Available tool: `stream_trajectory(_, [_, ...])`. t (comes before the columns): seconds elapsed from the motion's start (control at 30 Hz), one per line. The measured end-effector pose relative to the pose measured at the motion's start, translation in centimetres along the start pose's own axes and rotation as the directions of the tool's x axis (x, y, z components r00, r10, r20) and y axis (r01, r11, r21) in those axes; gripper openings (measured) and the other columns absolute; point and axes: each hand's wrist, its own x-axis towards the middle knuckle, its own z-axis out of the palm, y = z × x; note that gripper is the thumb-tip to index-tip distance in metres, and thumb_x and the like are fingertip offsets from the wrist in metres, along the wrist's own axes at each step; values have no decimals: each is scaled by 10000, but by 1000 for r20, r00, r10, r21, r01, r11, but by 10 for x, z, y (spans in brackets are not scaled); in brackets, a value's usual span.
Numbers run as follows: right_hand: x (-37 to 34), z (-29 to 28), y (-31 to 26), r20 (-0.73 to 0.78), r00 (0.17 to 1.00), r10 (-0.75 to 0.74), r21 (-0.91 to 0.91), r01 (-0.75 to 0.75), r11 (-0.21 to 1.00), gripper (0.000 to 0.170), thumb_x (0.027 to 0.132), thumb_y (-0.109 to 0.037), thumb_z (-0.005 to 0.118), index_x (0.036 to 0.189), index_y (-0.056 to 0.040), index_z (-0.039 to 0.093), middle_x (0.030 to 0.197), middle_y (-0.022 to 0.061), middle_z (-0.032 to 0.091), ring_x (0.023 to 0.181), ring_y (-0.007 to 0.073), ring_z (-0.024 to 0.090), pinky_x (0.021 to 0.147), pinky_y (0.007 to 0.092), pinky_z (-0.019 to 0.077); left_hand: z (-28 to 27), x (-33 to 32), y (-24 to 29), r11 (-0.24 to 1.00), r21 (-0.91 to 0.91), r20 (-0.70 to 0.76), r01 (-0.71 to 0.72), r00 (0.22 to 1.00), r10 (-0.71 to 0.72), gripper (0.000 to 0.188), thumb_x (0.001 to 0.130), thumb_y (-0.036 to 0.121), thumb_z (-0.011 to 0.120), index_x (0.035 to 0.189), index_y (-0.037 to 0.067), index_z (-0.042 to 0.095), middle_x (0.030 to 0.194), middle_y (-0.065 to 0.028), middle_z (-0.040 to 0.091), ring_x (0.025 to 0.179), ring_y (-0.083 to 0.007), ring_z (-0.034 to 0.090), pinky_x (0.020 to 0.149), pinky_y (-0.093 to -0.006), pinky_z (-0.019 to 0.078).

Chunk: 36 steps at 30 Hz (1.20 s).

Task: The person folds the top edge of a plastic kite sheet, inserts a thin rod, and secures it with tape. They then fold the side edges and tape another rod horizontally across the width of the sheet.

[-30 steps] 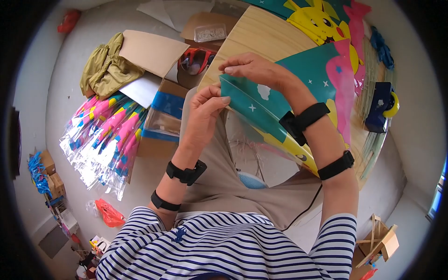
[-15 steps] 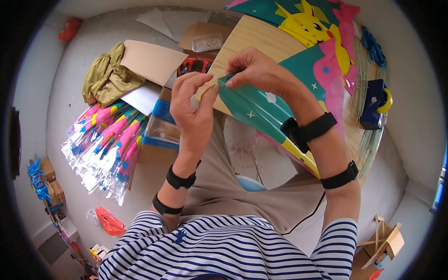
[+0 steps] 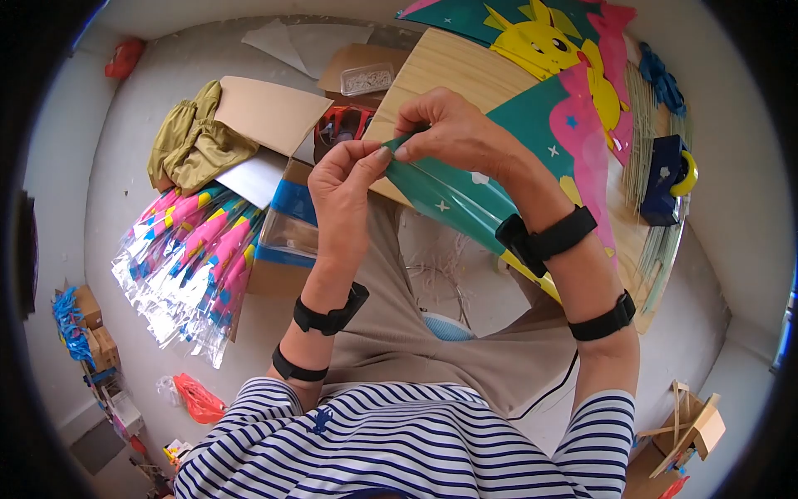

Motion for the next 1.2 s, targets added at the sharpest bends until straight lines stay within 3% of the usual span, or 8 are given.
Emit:
stream_trajectory(0.23, [2,5,-2,6,1000,5,172,-6,985,154,876,-151,661,958,-22,679,861,-4,660,822,64,588,758,230,475,-1,-1,-2,999,-34,25,23,999,-22,89,934,89,700,953,2,697,854,2,686,767,-52,612,733,-212,502])
stream_trajectory(0.6, [2,20,-3,-70,995,-64,-66,60,996,163,892,-153,617,876,9,612,735,18,565,737,96,522,674,277,440,-7,-1,4,1000,9,137,14,990,-15,113,962,83,635,888,2,660,810,14,646,788,-55,595,756,-233,498])
stream_trajectory(0.73, [-13,16,-20,-111,993,-29,65,36,997,82,884,-87,625,879,-5,616,814,44,586,798,122,551,738,276,456,-19,4,11,985,-134,294,106,954,-62,129,979,91,602,1038,-11,656,954,-30,684,848,-89,637,807,-261,516])
stream_trajectory(0.8, [-25,14,-29,-162,963,-216,-68,208,976,30,883,-46,624,889,-17,627,912,37,598,877,132,562,804,273,458,-22,8,23,956,-235,350,176,933,-86,178,970,76,605,1119,-15,643,1026,-67,701,862,-114,670,823,-263,525])
stream_trajectory(1.0, [-65,6,-75,-212,792,-573,-407,462,788,61,885,-13,629,924,-42,666,1087,36,636,1036,159,592,921,279,464,9,25,39,991,-112,654,-76,745,131,471,886,-1,656,1345,-16,555,1201,-75,664,1128,-167,618,979,-299,477])
stream_trajectory(1.13, [-113,-12,-102,-259,802,-538,-269,475,838,41,860,-47,671,876,-78,694,1200,95,593,1125,249,560,996,322,424,50,21,57,981,18,802,-194,588,102,360,896,25,662,1255,20,632,1144,-42,677,1052,-122,619,920,-290,497])
stream_trajectory(1.17, [-121,-13,-98,-367,713,-597,-315,509,801,19,856,-52,676,870,-54,689,1104,81,639,1020,250,614,900,304,480,60,20,59,983,53,822,-176,566,57,329,903,27,658,1232,20,644,1121,-38,683,1032,-118,623,909,-288,502])
stream_trajectory(1.2, [-137,-17,-106,-414,766,-492,-290,401,869,81,912,-68,633,977,-83,678,1166,104,615,1095,260,591,968,331,468,73,26,58,979,70,873,-193,486,33,273,915,30,650,1187,12,661,1072,-27,689,991,-109,628,887,-280,508])
